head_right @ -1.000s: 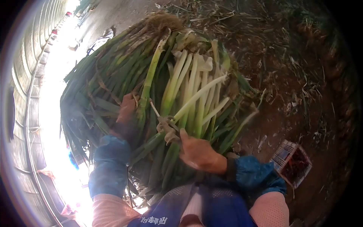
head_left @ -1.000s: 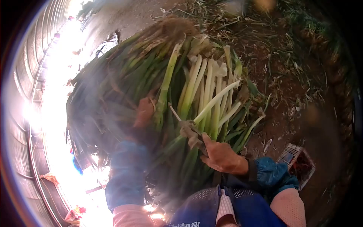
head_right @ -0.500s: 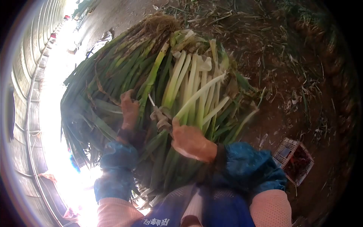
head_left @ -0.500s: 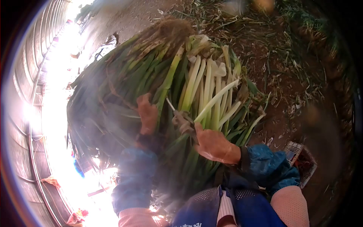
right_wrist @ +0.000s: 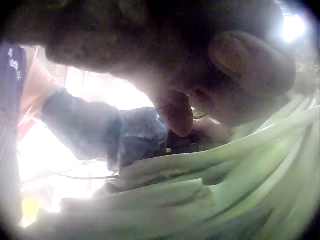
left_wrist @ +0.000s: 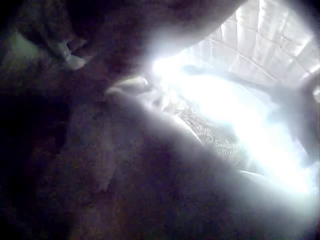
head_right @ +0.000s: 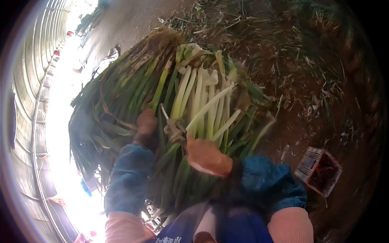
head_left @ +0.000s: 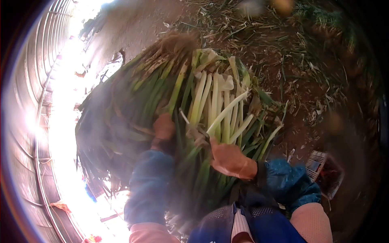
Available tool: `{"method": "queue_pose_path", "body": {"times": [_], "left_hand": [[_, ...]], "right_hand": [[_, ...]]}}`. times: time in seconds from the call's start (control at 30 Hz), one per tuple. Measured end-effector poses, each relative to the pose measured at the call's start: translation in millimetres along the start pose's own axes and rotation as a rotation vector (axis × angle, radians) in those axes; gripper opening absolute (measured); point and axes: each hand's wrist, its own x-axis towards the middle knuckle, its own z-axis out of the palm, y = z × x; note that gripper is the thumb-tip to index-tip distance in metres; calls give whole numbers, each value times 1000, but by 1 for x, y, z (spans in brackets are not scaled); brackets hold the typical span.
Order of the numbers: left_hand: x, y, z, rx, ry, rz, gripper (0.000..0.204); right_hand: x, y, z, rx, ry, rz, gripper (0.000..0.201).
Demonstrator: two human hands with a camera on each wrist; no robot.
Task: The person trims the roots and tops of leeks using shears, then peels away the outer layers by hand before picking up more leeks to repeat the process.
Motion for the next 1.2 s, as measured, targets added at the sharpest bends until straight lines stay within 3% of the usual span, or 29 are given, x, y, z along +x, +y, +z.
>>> {"method": "queue_pose_path", "body": {"times": [0.03, 0.17, 0.3, 0.47, 0.57, 0.67, 0.73, 0.83, 0.97, 1.03, 1.1, 1.2], "left_hand": [[2, -1, -4, -21, -59, -35, 24], [1, -6, -6, -170, 17, 139, 34], [-4, -4, -19, -300, 47, 222, 38], [-18, 2, -21, -234, -45, 213, 38], [-48, 4, -36, -250, -90, 196, 36], [-83, 1, -45, -356, -111, 175, 37], [-104, 5, -51, -426, -136, 157, 37], [-122, 14, -57, -446, -255, -17, 39], [-139, 6, -54, -531, -138, 171, 42], [-145, 9, -61, -596, -113, 218, 45], [-141, -4, -48, -579, -66, 327, 47], [-128, -23, -15, -583, -49, 347, 47]], "right_hand": [[-7, -2, 5, 12, 12, -14, 52], [-8, 1, 6, 12, -24, -32, 52], [11, 23, 3, 7, 105, 77, 57], [-17, 7, 2, -47, 36, -6, 55], [3, 10, 2, 37, 61, 74, 53], [29, 28, 3, 66, 202, 73, 53], [29, 29, 2, 63, 198, 56, 52], [31, 31, 8, 37, 162, 89, 53], [37, 34, 0, -2, 159, 142, 58], [23, 29, -6, -40, 181, 66, 53], [6, 22, -3, -38, 143, 47, 54], [-4, 18, 4, -19, 47, 87, 60]]}}
